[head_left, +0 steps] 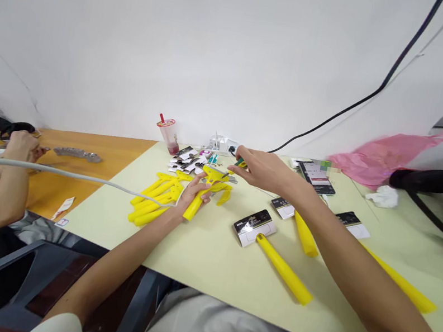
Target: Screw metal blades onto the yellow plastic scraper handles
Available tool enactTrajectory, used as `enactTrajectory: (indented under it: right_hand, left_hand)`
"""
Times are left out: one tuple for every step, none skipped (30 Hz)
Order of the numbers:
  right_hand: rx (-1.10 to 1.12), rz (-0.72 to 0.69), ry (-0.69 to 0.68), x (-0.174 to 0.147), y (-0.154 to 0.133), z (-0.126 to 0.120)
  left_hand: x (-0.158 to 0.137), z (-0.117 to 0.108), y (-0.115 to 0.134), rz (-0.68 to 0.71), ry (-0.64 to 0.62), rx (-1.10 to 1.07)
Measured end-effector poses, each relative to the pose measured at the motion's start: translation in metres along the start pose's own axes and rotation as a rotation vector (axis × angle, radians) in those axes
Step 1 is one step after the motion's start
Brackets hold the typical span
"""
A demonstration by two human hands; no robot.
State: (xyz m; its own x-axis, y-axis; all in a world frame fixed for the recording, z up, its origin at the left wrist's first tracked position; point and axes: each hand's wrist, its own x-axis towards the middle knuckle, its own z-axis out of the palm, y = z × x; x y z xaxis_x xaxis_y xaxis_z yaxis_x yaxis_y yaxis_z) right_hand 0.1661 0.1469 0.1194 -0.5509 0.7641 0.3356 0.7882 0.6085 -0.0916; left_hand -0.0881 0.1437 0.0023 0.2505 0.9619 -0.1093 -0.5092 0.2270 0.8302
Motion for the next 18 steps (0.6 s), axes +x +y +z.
enactTrajectory:
  right_hand:
    - [0.037, -0.037, 0.015, -0.0011, 0.0017, 0.0014]
    - [0.082, -0.082, 0.033, -0.0019, 0.0035, 0.0025]
    - [0.130, -0.126, 0.050, -0.0023, 0.0050, 0.0035]
    - [0.172, -0.165, 0.065, -0.0023, 0.0060, 0.0041]
    - [0.201, -0.195, 0.080, -0.0019, 0.0064, 0.0045]
    - [0.212, -0.214, 0.096, -0.0012, 0.0060, 0.0046]
    - [0.200, -0.218, 0.111, -0.0004, 0.0050, 0.0044]
    - [0.168, -0.206, 0.124, 0.0004, 0.0036, 0.0041]
    - [0.122, -0.182, 0.129, 0.0009, 0.0020, 0.0037]
    - [0.074, -0.149, 0.128, 0.0011, 0.0004, 0.0034]
    - [0.033, -0.111, 0.123, 0.0010, -0.0006, 0.0031]
    - [0.008, -0.075, 0.118, 0.0006, -0.0011, 0.0031]
    - [0.002, -0.050, 0.113, 0.0000, -0.0007, 0.0033]
    - [0.017, -0.043, 0.108, -0.0007, 0.0004, 0.0037]
    - [0.047, -0.054, 0.105, -0.0014, 0.0020, 0.0043]
    - [0.087, -0.083, 0.103, -0.0019, 0.0038, 0.0050]
    - [0.132, -0.122, 0.101, -0.0022, 0.0055, 0.0058]
    - [0.174, -0.163, 0.101, -0.0021, 0.0066, 0.0063]
  left_hand:
    - [0.0002, -0.0001, 0.0003, 0.000, 0.007, -0.001]
    - [0.0005, -0.0002, 0.0007, 0.004, 0.013, -0.007]
    - [0.0007, -0.0004, 0.0013, 0.008, 0.018, -0.015]
    - [0.0009, -0.0005, 0.0020, 0.012, 0.016, -0.021]
    - [0.0009, -0.0005, 0.0028, 0.016, 0.010, -0.026]
    - [0.0008, -0.0004, 0.0034, 0.020, 0.001, -0.027]
    - [0.0005, -0.0001, 0.0039, 0.023, -0.006, -0.023]
    - [0.0002, 0.0003, 0.0042, 0.026, -0.010, -0.016]
    - [-0.0002, 0.0008, 0.0042, 0.028, -0.013, -0.007]
    - [-0.0005, 0.0013, 0.0039, 0.029, -0.017, 0.003]
    - [-0.0008, 0.0017, 0.0034, 0.028, -0.020, 0.014]
    - [-0.0009, 0.0020, 0.0027, 0.026, -0.025, 0.026]
    - [-0.0008, 0.0020, 0.0020, 0.024, -0.029, 0.035]
    - [-0.0007, 0.0018, 0.0013, 0.023, -0.027, 0.040]
    - [-0.0004, 0.0013, 0.0008, 0.022, -0.020, 0.043]
    - [0.0000, 0.0007, 0.0006, 0.023, -0.010, 0.041]
    - [0.0004, -0.0001, 0.0005, 0.023, -0.002, 0.036]
    - [0.0007, -0.0008, 0.0008, 0.025, 0.004, 0.030]
